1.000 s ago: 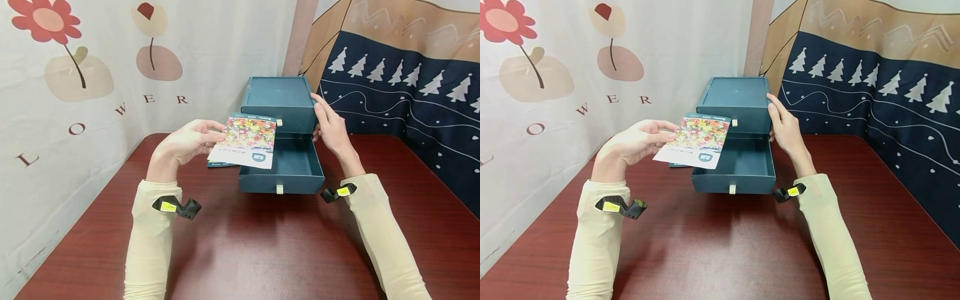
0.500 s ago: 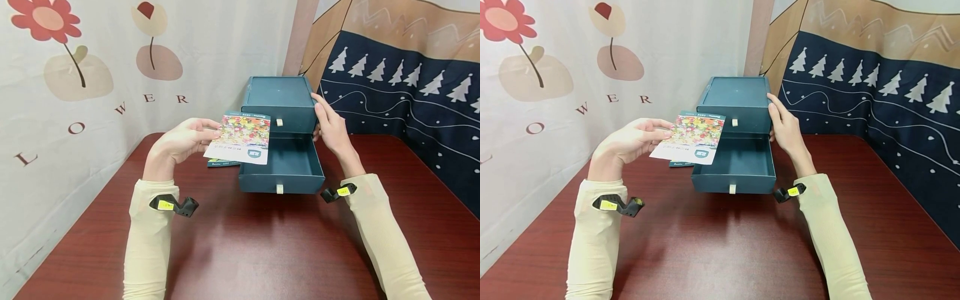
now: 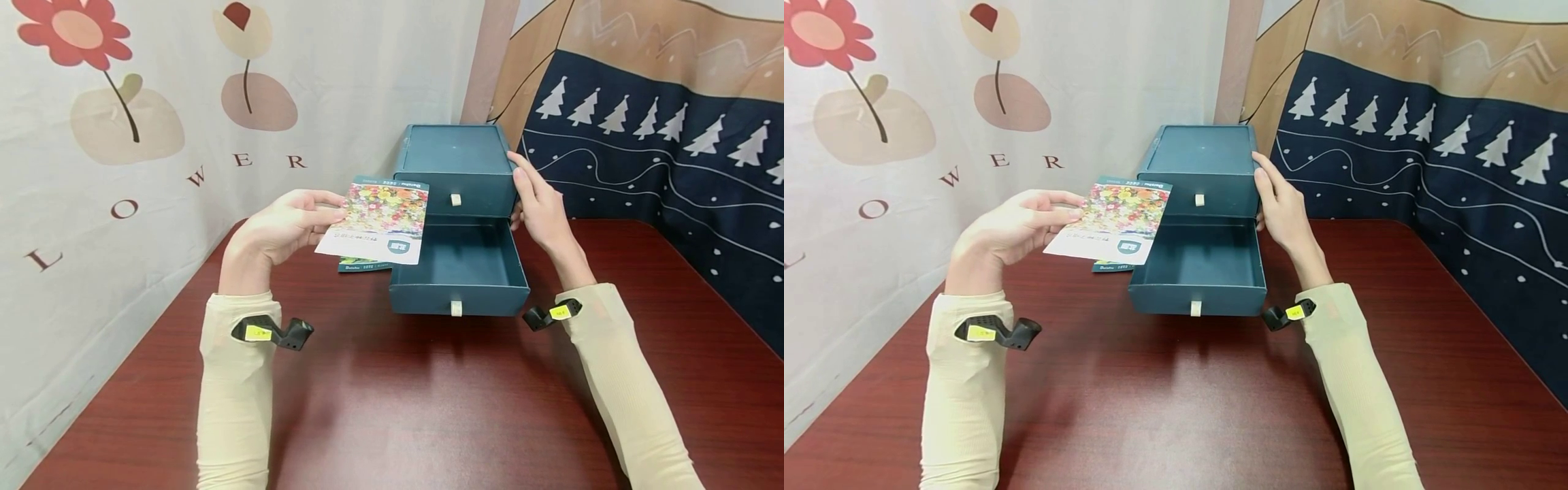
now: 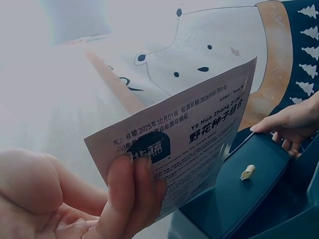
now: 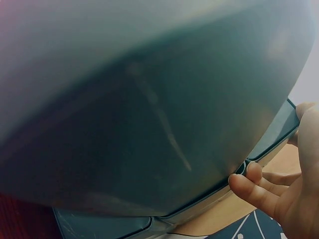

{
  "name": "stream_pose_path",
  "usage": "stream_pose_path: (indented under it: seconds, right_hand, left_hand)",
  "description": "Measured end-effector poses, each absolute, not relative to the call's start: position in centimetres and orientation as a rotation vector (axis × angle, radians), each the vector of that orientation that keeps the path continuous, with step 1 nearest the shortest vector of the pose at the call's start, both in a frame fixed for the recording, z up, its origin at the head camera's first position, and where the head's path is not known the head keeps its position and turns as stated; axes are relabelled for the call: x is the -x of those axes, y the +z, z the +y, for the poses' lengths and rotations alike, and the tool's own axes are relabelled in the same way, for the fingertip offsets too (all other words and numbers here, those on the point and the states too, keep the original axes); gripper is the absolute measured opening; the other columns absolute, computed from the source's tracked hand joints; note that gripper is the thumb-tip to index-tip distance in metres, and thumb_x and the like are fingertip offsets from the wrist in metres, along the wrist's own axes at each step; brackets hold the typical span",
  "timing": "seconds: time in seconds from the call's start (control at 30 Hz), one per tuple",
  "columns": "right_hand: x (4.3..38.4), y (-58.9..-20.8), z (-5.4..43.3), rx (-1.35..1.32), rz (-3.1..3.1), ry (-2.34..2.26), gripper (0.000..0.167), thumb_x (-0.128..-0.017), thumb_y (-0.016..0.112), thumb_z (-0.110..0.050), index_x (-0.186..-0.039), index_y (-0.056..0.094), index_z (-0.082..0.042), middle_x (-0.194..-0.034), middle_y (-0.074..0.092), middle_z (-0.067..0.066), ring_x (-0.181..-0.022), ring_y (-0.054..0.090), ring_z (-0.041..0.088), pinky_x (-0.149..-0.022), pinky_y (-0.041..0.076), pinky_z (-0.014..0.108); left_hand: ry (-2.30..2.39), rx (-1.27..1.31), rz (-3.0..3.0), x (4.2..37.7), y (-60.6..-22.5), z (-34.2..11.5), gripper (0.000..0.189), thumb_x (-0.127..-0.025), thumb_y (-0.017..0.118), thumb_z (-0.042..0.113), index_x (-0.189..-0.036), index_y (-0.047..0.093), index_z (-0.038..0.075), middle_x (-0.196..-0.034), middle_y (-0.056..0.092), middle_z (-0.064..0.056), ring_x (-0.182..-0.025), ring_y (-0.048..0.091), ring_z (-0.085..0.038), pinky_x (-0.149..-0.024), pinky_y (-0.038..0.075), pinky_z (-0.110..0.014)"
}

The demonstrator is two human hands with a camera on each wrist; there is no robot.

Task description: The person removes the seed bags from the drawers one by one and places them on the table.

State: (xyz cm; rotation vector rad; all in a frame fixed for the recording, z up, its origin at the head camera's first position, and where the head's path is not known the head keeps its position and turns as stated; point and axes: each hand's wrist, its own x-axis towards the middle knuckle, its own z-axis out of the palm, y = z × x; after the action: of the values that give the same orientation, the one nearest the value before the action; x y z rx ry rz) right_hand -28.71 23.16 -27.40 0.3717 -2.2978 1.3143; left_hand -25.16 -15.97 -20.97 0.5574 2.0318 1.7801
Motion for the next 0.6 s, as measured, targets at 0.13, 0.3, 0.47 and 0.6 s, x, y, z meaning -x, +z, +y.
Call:
stream_pose_path:
  seconds: [0.13,0.3,0.47,0.6]
  right_hand:
    - [28.8,-27.4,23.1,-0.368,-2.301,1.308,0.048,-0.110,0.035,-0.043,-0.155,0.041,-0.027,-0.070,0.055,0.027,-0.055,0.057,0.036,-0.053,0.052,0.026]
    - [28.8,-27.4,23.1,-0.373,-2.296,1.312,0.048,-0.110,0.035,-0.043,-0.155,0.041,-0.028,-0.069,0.055,0.026,-0.057,0.057,0.039,-0.053,0.052,0.027]
    - [28.8,-27.4,23.1,-0.373,-2.298,1.316,0.048,-0.110,0.035,-0.043,-0.155,0.041,-0.028,-0.070,0.055,0.027,-0.057,0.056,0.039,-0.052,0.051,0.025]
    - [28.7,-27.4,23.1,-0.369,-2.299,1.317,0.048,-0.110,0.036,-0.042,-0.155,0.041,-0.028,-0.070,0.056,0.026,-0.057,0.057,0.038,-0.052,0.051,0.025]
  left_hand:
    - [1.792,-0.543,2.036,25.1,-20.8,-16.5,0.038,-0.103,0.048,0.000,-0.137,0.034,-0.012,-0.094,0.073,-0.002,-0.086,0.071,-0.011,-0.075,0.056,-0.025]
    - [1.808,-0.537,2.050,25.0,-20.7,-17.2,0.037,-0.103,0.048,0.002,-0.136,0.035,-0.010,-0.095,0.072,-0.001,-0.088,0.071,-0.011,-0.078,0.056,-0.025]
    - [1.861,-0.521,2.023,25.0,-20.7,-17.8,0.033,-0.103,0.049,0.002,-0.133,0.039,-0.008,-0.094,0.073,-0.002,-0.087,0.071,-0.011,-0.078,0.057,-0.025]
    - [1.917,-0.500,1.977,25.0,-20.6,-18.2,0.030,-0.103,0.050,0.002,-0.131,0.042,-0.005,-0.095,0.074,-0.004,-0.086,0.071,-0.013,-0.076,0.057,-0.025]
